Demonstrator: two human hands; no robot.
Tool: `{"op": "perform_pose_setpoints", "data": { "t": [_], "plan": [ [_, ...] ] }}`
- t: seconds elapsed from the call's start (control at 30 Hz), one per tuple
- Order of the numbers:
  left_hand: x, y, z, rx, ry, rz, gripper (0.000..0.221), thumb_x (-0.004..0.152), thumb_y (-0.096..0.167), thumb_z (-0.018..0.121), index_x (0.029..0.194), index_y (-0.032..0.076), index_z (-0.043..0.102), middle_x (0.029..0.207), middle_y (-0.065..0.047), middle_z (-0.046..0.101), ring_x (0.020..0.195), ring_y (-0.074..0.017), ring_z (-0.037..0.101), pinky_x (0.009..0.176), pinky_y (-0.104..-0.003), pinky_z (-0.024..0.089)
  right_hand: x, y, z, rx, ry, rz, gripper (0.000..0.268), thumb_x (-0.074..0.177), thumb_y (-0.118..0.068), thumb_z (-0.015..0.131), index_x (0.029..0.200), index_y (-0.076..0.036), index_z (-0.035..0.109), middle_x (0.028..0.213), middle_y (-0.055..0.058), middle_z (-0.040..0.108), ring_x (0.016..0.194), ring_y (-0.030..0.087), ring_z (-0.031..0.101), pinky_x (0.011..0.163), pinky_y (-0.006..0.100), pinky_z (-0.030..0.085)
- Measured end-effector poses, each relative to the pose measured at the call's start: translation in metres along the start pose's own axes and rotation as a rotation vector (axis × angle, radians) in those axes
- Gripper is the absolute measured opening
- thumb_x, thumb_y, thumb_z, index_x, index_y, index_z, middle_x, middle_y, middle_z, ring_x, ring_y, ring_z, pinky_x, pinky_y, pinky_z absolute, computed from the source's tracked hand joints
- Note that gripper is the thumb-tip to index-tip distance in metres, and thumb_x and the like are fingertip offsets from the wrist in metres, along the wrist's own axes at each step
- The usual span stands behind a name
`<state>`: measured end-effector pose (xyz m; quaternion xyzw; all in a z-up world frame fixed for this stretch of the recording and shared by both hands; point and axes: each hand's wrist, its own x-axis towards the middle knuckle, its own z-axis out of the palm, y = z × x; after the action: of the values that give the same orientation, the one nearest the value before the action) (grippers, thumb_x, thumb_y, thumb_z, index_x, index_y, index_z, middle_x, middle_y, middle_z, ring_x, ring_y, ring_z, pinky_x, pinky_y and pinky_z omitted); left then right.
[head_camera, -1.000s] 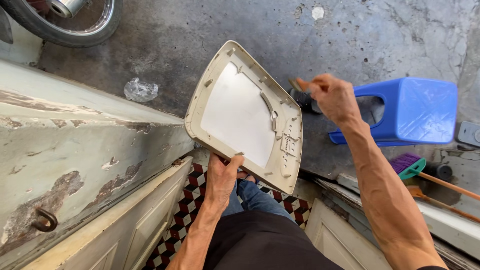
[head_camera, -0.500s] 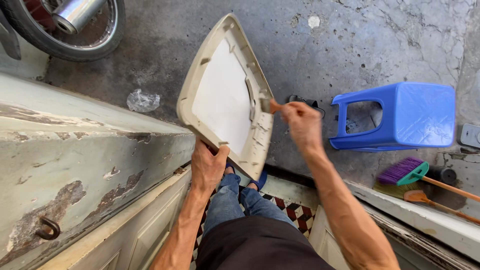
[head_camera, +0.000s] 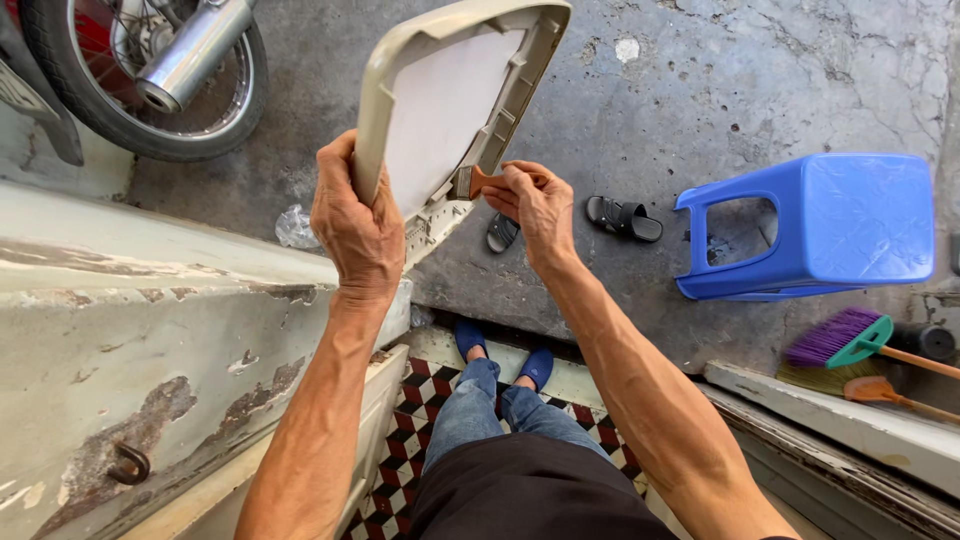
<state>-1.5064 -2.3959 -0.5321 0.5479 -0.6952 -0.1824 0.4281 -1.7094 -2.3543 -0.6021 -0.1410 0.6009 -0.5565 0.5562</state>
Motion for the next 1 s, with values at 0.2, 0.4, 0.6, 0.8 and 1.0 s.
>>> {"op": "perform_pose_setpoints", "data": {
  "t": [0.2,0.4,0.6,0.8,1.0],
  "plan": [
    [0.028,0.003,-0.022,-0.024,0.104,-0.300,0.030,0.115,0.031,0.051,0.122,0.005,0.063,0.084,-0.001,0.064,0.071,-0.0096,0.062,0.064,-0.028,0.054,-0.024,-0.042,-0.005,-0.366,0.061,-0.178,0.026,0.097,-0.016,0.061,0.114,0.003,0.069,0.097,0.019,0.076,0.082,0.023,0.078,0.073,0.033,0.063],
    [0.022,0.002,-0.042,-0.049,0.123,-0.349,0.033,0.115,0.033,0.050,0.114,0.003,0.063,0.079,0.000,0.057,0.065,-0.0089,0.053,0.059,-0.027,0.046,0.029,-0.071,-0.011,-0.408,-0.008,-0.660,0.024,0.109,-0.021,0.061,0.121,-0.001,0.066,0.108,0.012,0.076,0.100,0.017,0.074,0.092,0.032,0.063],
    [0.035,0.019,-0.050,-0.080,0.179,-0.252,0.034,0.117,0.035,0.048,0.118,0.004,0.061,0.086,0.001,0.059,0.070,-0.0074,0.056,0.063,-0.027,0.049,0.022,-0.042,0.010,-0.553,-0.095,-0.557,0.024,0.106,-0.022,0.059,0.120,-0.004,0.067,0.109,0.011,0.076,0.098,0.017,0.073,0.087,0.032,0.065],
    [0.043,0.003,-0.044,-0.144,0.196,-0.290,0.033,0.117,0.035,0.045,0.115,0.006,0.060,0.084,0.003,0.052,0.069,-0.0049,0.052,0.062,-0.023,0.047,0.035,-0.045,0.005,-0.641,-0.033,-0.498,0.022,0.106,-0.020,0.058,0.116,-0.004,0.069,0.106,0.013,0.076,0.092,0.016,0.073,0.080,0.031,0.063],
    [0.052,0.006,-0.037,-0.183,0.224,-0.306,0.034,0.117,0.036,0.045,0.115,0.006,0.061,0.087,0.004,0.052,0.072,-0.0055,0.051,0.066,-0.023,0.048,0.019,-0.045,0.023,-0.827,-0.043,-0.251,0.025,0.106,-0.022,0.057,0.119,-0.008,0.072,0.102,0.013,0.078,0.084,0.027,0.069,0.070,0.040,0.058]
  ]
}}
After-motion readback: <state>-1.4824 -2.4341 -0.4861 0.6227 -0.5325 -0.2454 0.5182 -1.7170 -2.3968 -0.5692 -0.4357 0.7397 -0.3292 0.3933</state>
